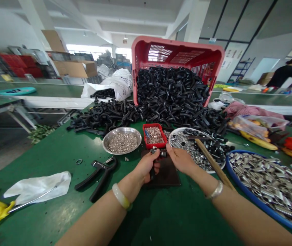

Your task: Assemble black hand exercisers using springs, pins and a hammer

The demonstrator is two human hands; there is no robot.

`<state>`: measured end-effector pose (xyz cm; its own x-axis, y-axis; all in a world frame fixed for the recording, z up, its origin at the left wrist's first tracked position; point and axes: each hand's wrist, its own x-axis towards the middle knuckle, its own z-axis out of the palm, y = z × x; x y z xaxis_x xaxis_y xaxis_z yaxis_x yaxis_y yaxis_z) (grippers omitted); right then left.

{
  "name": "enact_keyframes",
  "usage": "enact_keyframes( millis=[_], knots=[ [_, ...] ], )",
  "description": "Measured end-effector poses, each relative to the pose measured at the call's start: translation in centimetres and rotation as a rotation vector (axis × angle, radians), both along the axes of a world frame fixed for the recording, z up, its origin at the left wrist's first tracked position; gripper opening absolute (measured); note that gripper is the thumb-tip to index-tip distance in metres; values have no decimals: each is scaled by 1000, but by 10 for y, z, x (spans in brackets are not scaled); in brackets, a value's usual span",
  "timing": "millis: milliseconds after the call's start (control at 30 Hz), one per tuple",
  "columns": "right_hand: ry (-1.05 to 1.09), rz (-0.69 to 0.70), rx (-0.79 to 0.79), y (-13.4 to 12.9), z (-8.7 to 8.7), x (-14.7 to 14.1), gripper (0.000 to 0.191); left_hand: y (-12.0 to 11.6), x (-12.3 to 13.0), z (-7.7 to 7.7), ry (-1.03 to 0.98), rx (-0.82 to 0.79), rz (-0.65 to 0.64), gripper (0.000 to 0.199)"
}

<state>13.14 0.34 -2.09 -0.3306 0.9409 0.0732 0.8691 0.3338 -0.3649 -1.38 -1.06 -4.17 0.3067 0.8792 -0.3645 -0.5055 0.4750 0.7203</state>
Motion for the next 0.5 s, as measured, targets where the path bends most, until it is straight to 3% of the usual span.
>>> enact_keyframes(
  millis=[67, 200, 333, 433, 500],
  knots=[
    [-68, 18, 171, -2, 1, 1, 51, 1, -1, 0, -14, -30, -19, 31],
    [-62, 29, -8, -6, -2, 2, 63, 2, -2, 0, 13, -14, -27, 28],
    [-61, -12, 177, -8, -3, 0, 51, 3, -2, -1, 33, -14, -50, 26],
    [-25, -10, -21, -7, -3, -1, 64, 3, -3, -1, 69, -15, -53, 25],
    [17, -14, -26, -7, -4, -1, 62, 3, -4, -1, 60, -30, -38, 24]
  ],
)
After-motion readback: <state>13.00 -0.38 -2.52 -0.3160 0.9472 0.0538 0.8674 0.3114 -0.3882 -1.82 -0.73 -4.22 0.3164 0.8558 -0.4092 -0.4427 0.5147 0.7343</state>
